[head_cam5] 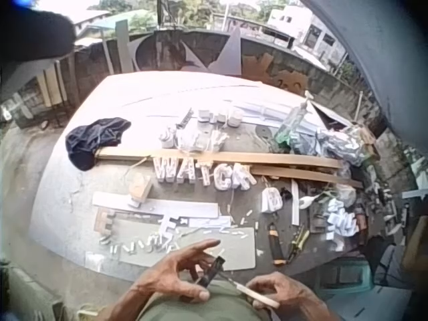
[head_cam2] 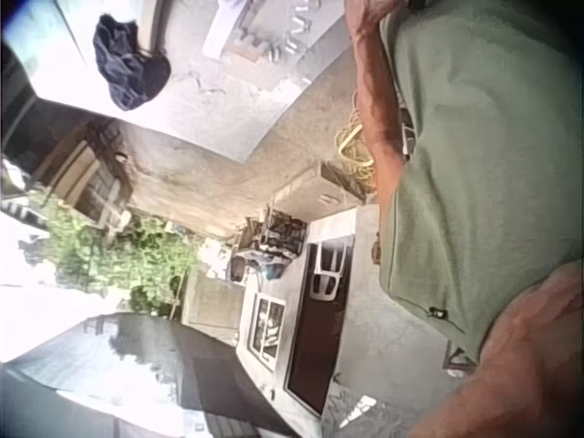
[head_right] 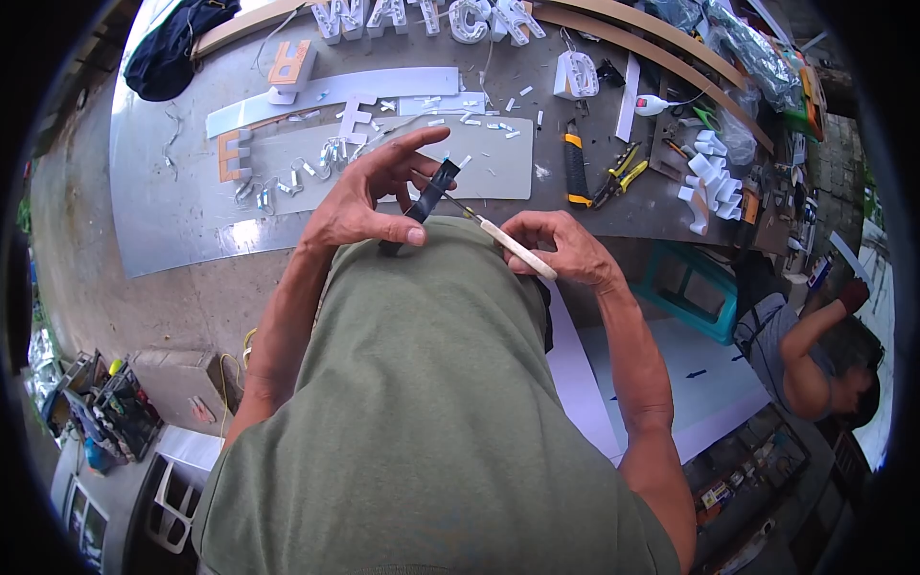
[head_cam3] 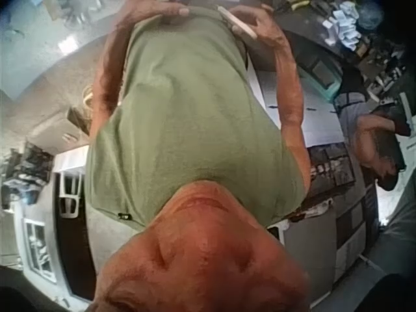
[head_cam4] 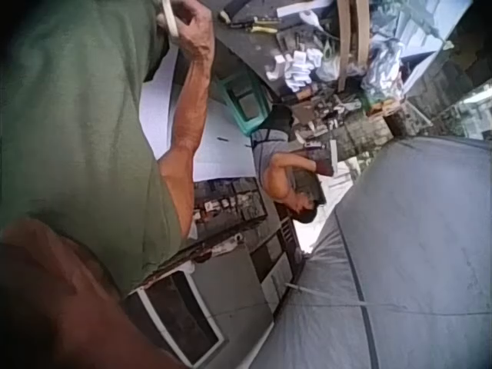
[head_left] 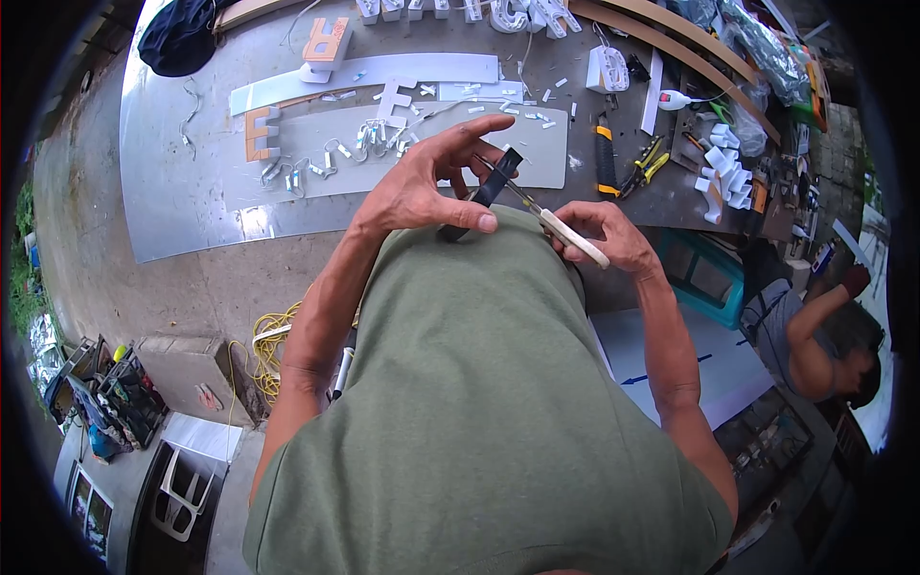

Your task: Wiring and taping together component letters for an illuminated sign.

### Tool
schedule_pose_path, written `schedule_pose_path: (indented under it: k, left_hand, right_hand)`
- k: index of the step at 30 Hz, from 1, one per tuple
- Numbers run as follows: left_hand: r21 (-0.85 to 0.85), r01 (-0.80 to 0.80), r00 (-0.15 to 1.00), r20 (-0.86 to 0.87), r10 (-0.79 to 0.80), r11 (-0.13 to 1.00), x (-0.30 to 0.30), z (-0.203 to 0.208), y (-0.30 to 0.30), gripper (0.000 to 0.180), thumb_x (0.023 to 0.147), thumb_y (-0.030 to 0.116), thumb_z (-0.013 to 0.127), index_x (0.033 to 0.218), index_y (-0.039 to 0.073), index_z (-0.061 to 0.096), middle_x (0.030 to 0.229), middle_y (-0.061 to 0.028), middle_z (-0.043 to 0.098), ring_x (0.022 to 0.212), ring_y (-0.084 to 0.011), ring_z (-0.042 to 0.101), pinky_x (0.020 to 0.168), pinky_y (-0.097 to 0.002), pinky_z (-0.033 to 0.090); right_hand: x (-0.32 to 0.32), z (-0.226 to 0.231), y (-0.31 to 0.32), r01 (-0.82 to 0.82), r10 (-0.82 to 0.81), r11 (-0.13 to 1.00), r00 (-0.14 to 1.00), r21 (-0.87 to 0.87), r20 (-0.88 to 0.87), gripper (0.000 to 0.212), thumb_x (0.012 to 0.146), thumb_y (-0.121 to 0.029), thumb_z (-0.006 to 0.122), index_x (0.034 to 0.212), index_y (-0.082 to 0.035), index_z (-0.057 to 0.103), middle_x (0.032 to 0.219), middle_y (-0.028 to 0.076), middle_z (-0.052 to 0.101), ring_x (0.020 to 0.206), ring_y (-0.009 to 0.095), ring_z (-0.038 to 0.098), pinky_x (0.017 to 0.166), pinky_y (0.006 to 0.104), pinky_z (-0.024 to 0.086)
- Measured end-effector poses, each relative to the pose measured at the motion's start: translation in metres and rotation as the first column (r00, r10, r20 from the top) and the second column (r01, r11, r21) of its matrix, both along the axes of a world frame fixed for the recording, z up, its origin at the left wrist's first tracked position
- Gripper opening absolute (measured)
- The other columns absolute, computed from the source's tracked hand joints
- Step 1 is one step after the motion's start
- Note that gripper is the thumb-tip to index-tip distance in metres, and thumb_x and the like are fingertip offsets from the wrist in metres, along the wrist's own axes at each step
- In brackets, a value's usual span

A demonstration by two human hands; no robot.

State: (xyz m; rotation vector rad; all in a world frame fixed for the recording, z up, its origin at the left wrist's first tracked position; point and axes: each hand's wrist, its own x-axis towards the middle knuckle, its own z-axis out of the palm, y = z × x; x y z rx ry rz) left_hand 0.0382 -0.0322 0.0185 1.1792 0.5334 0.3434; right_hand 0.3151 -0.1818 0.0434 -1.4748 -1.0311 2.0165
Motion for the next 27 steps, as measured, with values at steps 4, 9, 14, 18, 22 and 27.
schedule_pose_path:
  k: [4, 9, 14, 18, 22, 27]
  left_hand:
    - [0.003, -0.01, 1.0, 0.006, 0.01, 1.0, 0.0, 0.001, -0.001, 0.113, 0.057, 0.028, 0.096, 0.153, 0.004, 0.043, 0.117, -0.0103, 0.07, 0.101, -0.0184, 0.068, 0.072, -0.0253, 0.052]
    - [-0.015, -0.015, 1.0, 0.012, 0.015, 1.0, 0.0, -0.001, -0.003, 0.113, 0.057, 0.028, 0.096, 0.153, 0.004, 0.042, 0.116, -0.0097, 0.071, 0.101, -0.0183, 0.068, 0.072, -0.0253, 0.052]
    - [-0.007, 0.021, 0.999, -0.029, -0.022, 1.0, -0.004, -0.004, -0.002, 0.117, 0.057, 0.039, 0.097, 0.156, 0.01, 0.041, 0.133, -0.0158, 0.061, 0.106, -0.0224, 0.065, 0.077, -0.0309, 0.057]
    - [-0.093, 0.057, 0.997, -0.051, -0.062, 0.994, -0.009, 0.002, -0.004, 0.123, 0.057, 0.04, 0.096, 0.159, 0.009, 0.034, 0.141, -0.0195, 0.055, 0.106, -0.0247, 0.066, 0.082, -0.0356, 0.058]
    - [-0.105, 0.042, 0.993, -0.103, -0.053, 0.994, -0.011, 0.007, -0.005, 0.126, 0.057, 0.031, 0.096, 0.161, 0.008, 0.027, 0.143, -0.0217, 0.051, 0.106, -0.0236, 0.064, 0.09, -0.0362, 0.056]
    - [0.183, -0.109, 0.979, -0.148, 0.137, 0.977, 0.01, -0.016, -0.003, 0.123, 0.06, 0.017, 0.096, 0.161, 0.01, 0.026, 0.145, -0.0228, 0.05, 0.104, -0.0226, 0.065, 0.092, -0.0366, 0.056]
  right_hand:
    - [-0.001, 0.0, 0.0, 0.01, -0.01, 1.0, 1.0, 0.016, 0.0, 0.043, 0.081, -0.023, 0.085, 0.115, -0.001, 0.069, 0.093, 0.002, 0.071, 0.088, 0.01, 0.064, 0.086, 0.0284, 0.052]
    - [-0.002, 0.001, -0.001, 0.01, -0.01, 1.0, 0.998, 0.002, 0.064, 0.041, 0.082, -0.023, 0.084, 0.113, 0.0, 0.07, 0.093, 0.002, 0.071, 0.088, 0.01, 0.064, 0.087, 0.0295, 0.052]
    - [0.0, -0.001, -0.004, -0.006, 0.009, 0.999, 0.997, -0.049, 0.072, 0.037, 0.083, -0.014, 0.083, 0.115, -0.002, 0.069, 0.097, 0.001, 0.07, 0.091, 0.01, 0.064, 0.089, 0.0298, 0.052]
    - [0.01, -0.012, -0.009, -0.145, 0.138, 0.985, 0.987, 0.089, 0.088, 0.041, 0.083, -0.015, 0.083, 0.12, -0.004, 0.068, 0.106, 0.001, 0.07, 0.096, 0.013, 0.064, 0.091, 0.0322, 0.052]
    - [0.028, -0.033, -0.018, -0.05, 0.046, 0.997, 0.997, 0.055, 0.069, 0.042, 0.083, -0.014, 0.084, 0.121, -0.004, 0.067, 0.106, 0.0, 0.069, 0.096, 0.012, 0.064, 0.09, 0.0307, 0.052]
    - [0.029, -0.074, -0.019, 0.276, -0.307, 0.951, 0.883, 0.137, 0.356, 0.036, 0.087, -0.009, 0.078, 0.121, -0.004, 0.066, 0.1, 0.001, 0.07, 0.089, 0.007, 0.064, 0.082, 0.0263, 0.053]
